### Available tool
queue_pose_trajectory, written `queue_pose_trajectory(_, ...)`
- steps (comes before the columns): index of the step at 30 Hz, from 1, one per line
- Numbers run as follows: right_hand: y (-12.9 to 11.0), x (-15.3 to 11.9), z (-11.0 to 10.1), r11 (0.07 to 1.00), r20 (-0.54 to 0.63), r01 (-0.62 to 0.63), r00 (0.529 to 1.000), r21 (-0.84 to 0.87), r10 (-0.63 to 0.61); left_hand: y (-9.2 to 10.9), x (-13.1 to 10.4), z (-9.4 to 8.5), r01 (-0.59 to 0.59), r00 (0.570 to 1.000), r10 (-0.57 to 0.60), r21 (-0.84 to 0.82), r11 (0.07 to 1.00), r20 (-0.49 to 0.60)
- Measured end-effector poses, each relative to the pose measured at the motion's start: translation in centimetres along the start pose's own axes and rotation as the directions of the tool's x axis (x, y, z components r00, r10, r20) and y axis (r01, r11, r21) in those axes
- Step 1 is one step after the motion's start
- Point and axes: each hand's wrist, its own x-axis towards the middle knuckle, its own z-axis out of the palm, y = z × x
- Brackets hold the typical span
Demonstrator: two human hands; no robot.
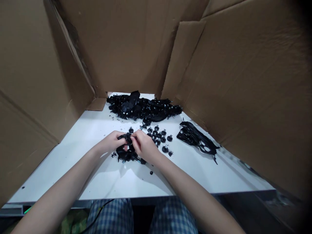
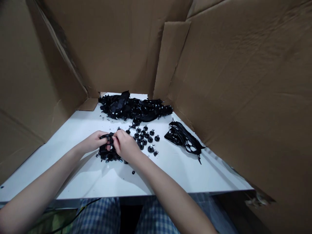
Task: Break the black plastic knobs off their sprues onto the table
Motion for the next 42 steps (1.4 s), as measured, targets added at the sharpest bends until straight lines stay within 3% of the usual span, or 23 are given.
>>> queue_pose_trajectory(4,-0.1,0.2,-0.3,0.954,-0.007,-0.173,0.984,0.244,0.181,0.6,-0.2,0.2,-0.028,0.999,0.027,-0.027,0.999,-0.031)
queue_pose_trajectory(8,0.1,0.6,-0.2,0.691,0.13,-0.358,0.924,0.628,0.36,1.0,-0.1,0.4,-0.061,0.997,0.058,-0.078,0.995,-0.045)
queue_pose_trajectory(10,0.3,0.8,-0.1,0.549,0.147,-0.369,0.902,0.75,0.406,0.7,0.0,0.4,-0.071,0.996,0.064,-0.113,0.991,-0.061)
queue_pose_trajectory(12,0.5,1.1,-0.1,0.467,0.122,-0.346,0.887,0.814,0.445,0.3,0.3,0.5,-0.08,0.994,0.068,-0.153,0.985,-0.086)
queue_pose_trajectory(15,0.7,1.7,-0.2,0.469,0.056,-0.31,0.876,0.827,0.48,-0.4,0.6,0.7,-0.1,0.989,0.074,-0.208,0.973,-0.128)
queue_pose_trajectory(19,1.8,3.0,-2.0,0.662,-0.1,-0.343,0.839,0.666,0.535,-0.9,0.7,0.8,-0.098,0.984,0.052,-0.278,0.956,-0.169)
queue_pose_trajectory(24,5.5,4.1,-7.6,0.776,-0.281,-0.502,0.737,0.382,0.615,-0.7,0.3,0.7,-0.073,0.991,0.026,-0.365,0.928,-0.132)
queue_pose_trajectory(27,7.9,3.2,-9.5,0.763,-0.312,-0.638,0.707,0.105,0.635,-0.4,0.2,0.8,-0.068,0.994,0.026,-0.401,0.913,-0.11)
queue_pose_trajectory(31,10.2,1.4,-9.2,0.64,-0.239,-0.747,0.664,-0.179,0.708,-0.4,0.2,1.0,-0.063,0.995,0.025,-0.42,0.905,-0.097)
queue_pose_trajectory(34,11.1,0.8,-8.4,0.615,-0.157,-0.728,0.675,-0.302,0.721,-0.5,0.2,1.0,-0.061,0.995,0.023,-0.423,0.904,-0.094)
queue_pose_trajectory(38,11.3,0.9,-8.1,0.658,-0.081,-0.651,0.731,-0.378,0.677,-0.2,0.1,1.1,-0.06,0.995,0.013,-0.469,0.881,-0.103)
queue_pose_trajectory(42,9.6,1.3,-7.8,0.7,-0.087,-0.574,0.796,-0.425,0.599,0.3,0.1,1.4,-0.058,0.993,0.001,-0.484,0.873,-0.117)
